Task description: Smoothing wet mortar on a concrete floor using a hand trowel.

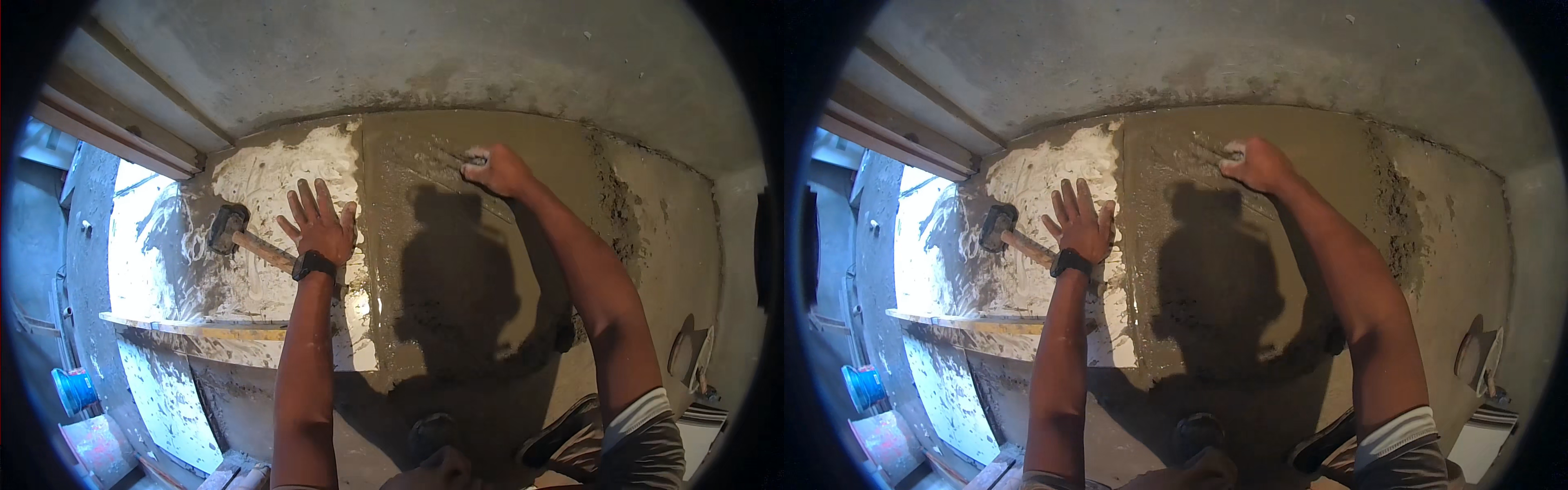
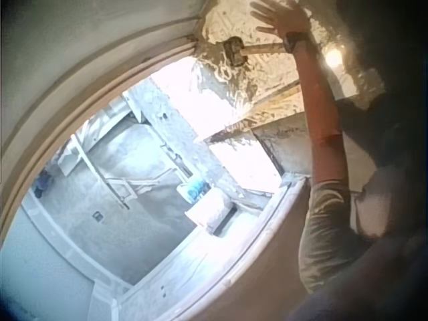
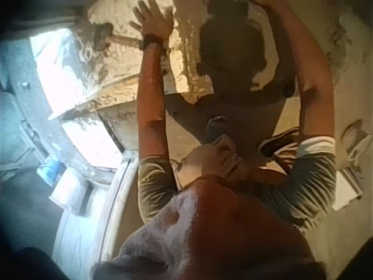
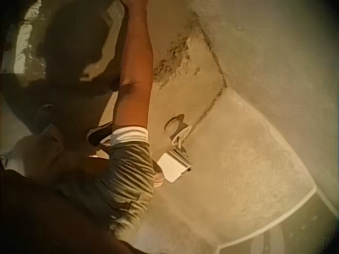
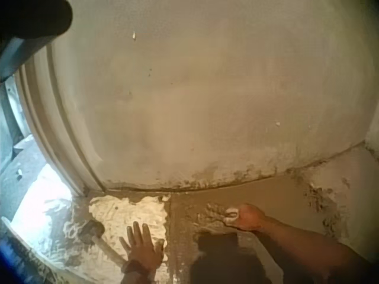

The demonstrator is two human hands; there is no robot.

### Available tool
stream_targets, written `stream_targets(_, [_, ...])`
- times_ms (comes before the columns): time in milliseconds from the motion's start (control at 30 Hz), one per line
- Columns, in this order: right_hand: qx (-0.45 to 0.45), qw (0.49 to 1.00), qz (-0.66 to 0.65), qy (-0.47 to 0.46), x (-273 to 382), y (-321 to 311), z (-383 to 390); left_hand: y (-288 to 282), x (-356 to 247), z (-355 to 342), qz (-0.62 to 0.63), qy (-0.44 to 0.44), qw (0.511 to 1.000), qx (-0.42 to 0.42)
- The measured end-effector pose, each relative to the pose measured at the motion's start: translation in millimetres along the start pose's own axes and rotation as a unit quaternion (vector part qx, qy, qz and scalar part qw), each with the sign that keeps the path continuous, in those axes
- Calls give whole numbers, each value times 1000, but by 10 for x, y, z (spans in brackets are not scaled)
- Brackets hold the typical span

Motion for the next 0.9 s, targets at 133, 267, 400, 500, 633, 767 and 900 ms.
stream_targets(133, [13,998,-28,-46,102,-21,-36,6,8,-3,0,-3,1000,1])
stream_targets(267, [102,994,-1,25,156,52,353,17,9,-21,7,-7,1000,4])
stream_targets(400, [154,986,39,-48,51,124,1061,-44,-7,-37,5,-2,1000,-8])
stream_targets(500, [202,978,50,29,91,209,1580,-17,-5,-19,10,-6,999,31])
stream_targets(633, [207,972,116,1,-60,162,2003,-4,3,-2,15,-7,999,33])
stream_targets(767, [-19,996,52,75,-368,-48,2216,-7,1,-18,5,-12,1000,17])
stream_targets(900, [-15,999,-31,20,-277,80,2548,-43,-25,-42,12,-14,999,44])
Point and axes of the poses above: each hand's wrist, its own z-axis away from the middle knuckle, its own y-axis out of the palm, x = y × z, the point moved 5 cm from there along -z, towards the middle knuckle, and after that the axes turned 5 degrees about -z, right-handed, at the moved point
